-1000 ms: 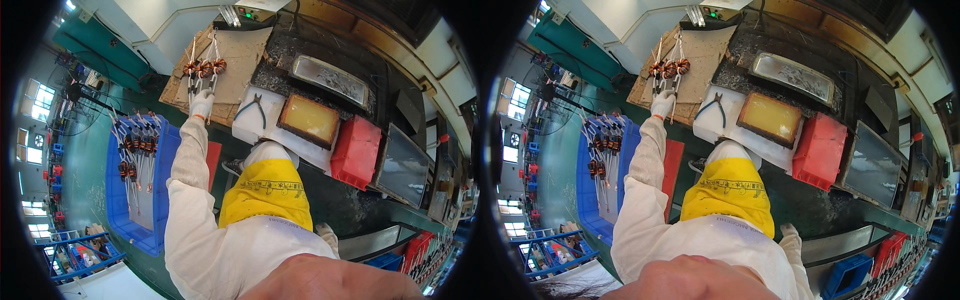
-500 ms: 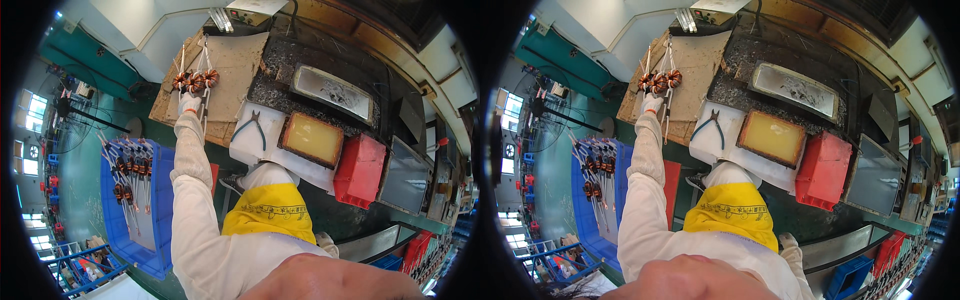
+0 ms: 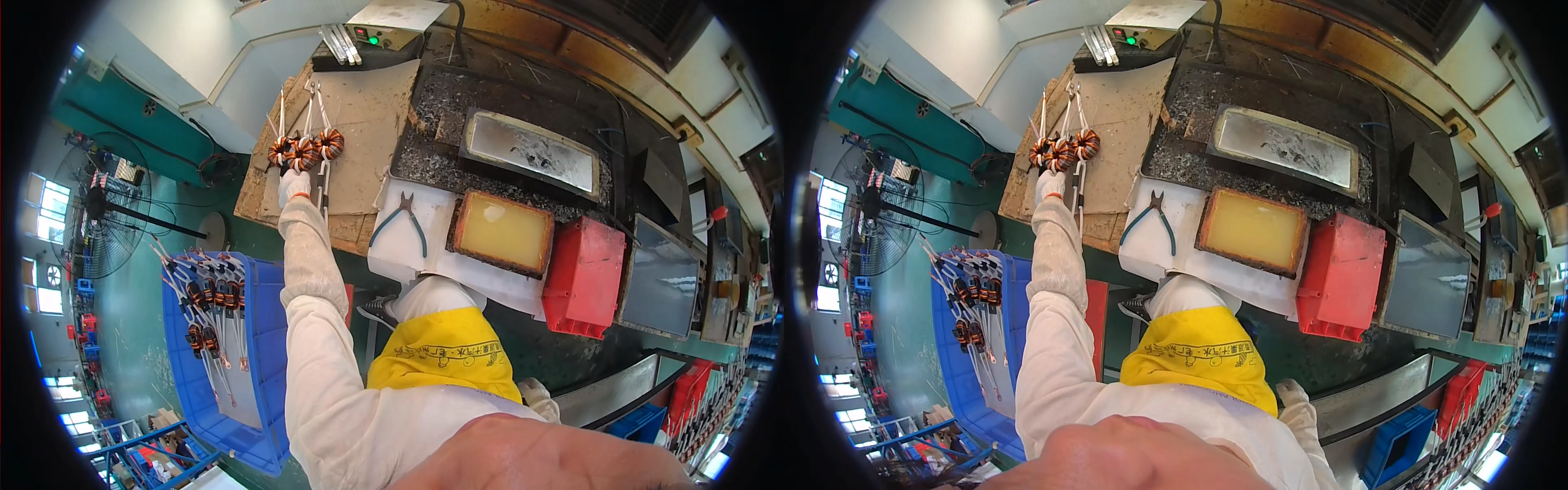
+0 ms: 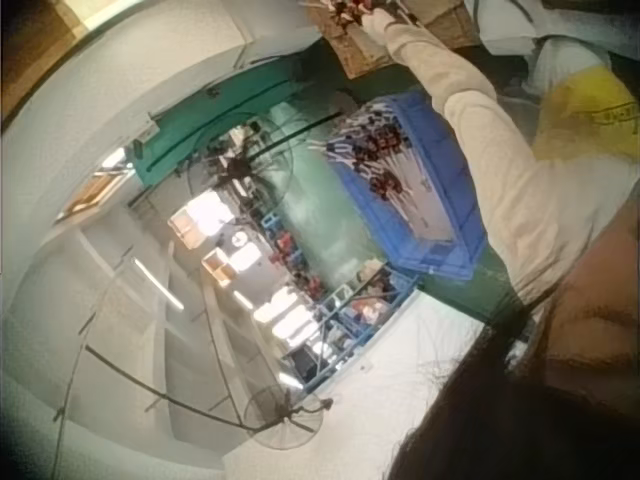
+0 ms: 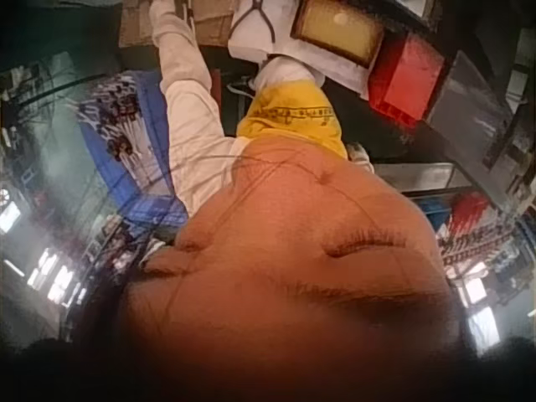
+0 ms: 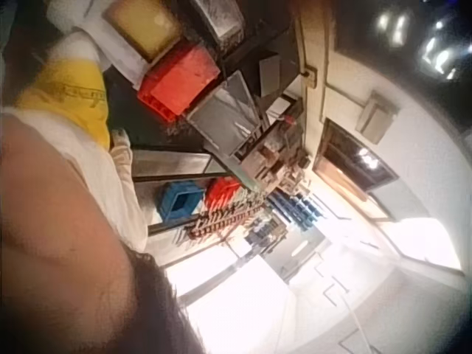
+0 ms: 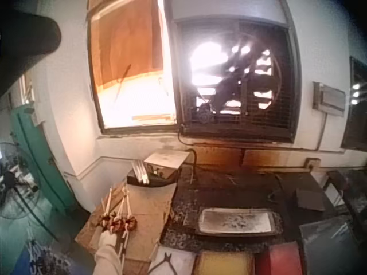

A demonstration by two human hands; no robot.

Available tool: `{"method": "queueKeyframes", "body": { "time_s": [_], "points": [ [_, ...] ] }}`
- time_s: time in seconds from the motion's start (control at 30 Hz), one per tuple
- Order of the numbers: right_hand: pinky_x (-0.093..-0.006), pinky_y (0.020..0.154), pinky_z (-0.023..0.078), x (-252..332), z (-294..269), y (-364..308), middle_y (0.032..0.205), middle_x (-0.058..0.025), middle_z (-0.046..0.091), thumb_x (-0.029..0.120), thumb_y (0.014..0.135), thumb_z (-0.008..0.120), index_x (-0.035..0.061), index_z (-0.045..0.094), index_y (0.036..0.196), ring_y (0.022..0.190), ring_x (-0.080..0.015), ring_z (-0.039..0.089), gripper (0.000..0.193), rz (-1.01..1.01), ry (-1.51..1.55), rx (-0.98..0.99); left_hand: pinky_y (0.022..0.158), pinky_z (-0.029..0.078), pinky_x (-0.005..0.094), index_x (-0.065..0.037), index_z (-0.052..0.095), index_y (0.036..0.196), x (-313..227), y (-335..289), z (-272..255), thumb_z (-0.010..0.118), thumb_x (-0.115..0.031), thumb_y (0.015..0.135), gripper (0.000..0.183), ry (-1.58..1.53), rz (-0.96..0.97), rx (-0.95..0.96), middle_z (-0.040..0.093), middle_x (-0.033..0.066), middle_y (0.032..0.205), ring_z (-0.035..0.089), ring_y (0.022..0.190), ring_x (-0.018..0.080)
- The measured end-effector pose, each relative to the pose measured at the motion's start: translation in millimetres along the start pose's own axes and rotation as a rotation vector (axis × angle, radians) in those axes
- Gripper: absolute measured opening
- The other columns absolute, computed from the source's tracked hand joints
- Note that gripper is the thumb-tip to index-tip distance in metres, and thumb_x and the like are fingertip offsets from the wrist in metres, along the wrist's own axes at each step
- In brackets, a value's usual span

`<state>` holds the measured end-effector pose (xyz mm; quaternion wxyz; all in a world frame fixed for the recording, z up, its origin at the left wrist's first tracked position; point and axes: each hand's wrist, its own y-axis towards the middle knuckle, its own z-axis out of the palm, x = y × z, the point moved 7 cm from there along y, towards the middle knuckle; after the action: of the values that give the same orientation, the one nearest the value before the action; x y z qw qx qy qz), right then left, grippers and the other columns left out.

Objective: Dipping and soldering copper coil components in a heated bath at a workstation.

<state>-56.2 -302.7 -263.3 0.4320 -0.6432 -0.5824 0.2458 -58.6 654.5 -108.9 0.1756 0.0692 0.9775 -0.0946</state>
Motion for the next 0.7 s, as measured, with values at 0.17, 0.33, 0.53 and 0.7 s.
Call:
{"method": "queueKeyframes", "body": {
  "time_s": [0.17, 0.33, 0.53, 0.7],
  "points": [
    [-0.0426, 0.111, 0.048, -12, -3, 7, 0.131, -0.0147, 0.073, 0.048, 0.095, 0.066, 0.0159, 0.07, 0.134, 0.129, -0.033, 0.065, 0.05, 0.019, 0.052, -0.062, 0.083, 0.054, 0.0405, -0.005, 0.073, 0.109, 12, -20, -20, 0.067, -0.042, 0.09, 0.041, -0.203, 0.113, 0.062, 0.077, 0.0134, 0.094, 0.074, 0.088, 0.0297],
    [-0.0362, 0.088, 0.058, -53, -12, 32, 0.117, -0.0111, 0.076, 0.033, 0.099, 0.069, 0.0063, 0.067, 0.135, 0.095, -0.0206, 0.075, 0.044, -0.079, 0.147, -0.204, 0.076, 0.056, 0.0305, 0.0, 0.07, 0.106, 14, -64, -33, 0.074, -0.022, 0.091, 0.027, -0.972, 0.153, 0.215, 0.075, 0.0074, 0.09, 0.071, 0.08, 0.0162],
    [-0.035, 0.083, 0.058, -75, -62, 8, 0.104, -0.0105, 0.077, 0.029, 0.099, 0.07, 0.0059, 0.072, 0.122, 0.089, -0.0187, 0.073, 0.033, -0.069, 0.468, -0.387, 0.079, 0.057, 0.0292, -0.002, 0.069, 0.109, 14, -153, -81, 0.076, -0.021, 0.093, 0.026, -1.089, 0.241, 0.335, 0.075, 0.0064, 0.098, 0.072, 0.082, 0.0161],
    [-0.0351, 0.081, 0.055, 11, -171, -96, 0.092, -0.0099, 0.074, 0.029, 0.103, 0.063, 0.0065, 0.073, 0.114, 0.083, -0.0206, 0.071, 0.026, -0.383, 0.333, -0.878, 0.08, 0.056, 0.0277, -0.002, 0.07, 0.118, 0, -241, -106, 0.076, -0.022, 0.095, 0.03, -1.034, 0.367, 0.466, 0.076, 0.0051, 0.098, 0.073, 0.086, 0.0134]
  ]
}}
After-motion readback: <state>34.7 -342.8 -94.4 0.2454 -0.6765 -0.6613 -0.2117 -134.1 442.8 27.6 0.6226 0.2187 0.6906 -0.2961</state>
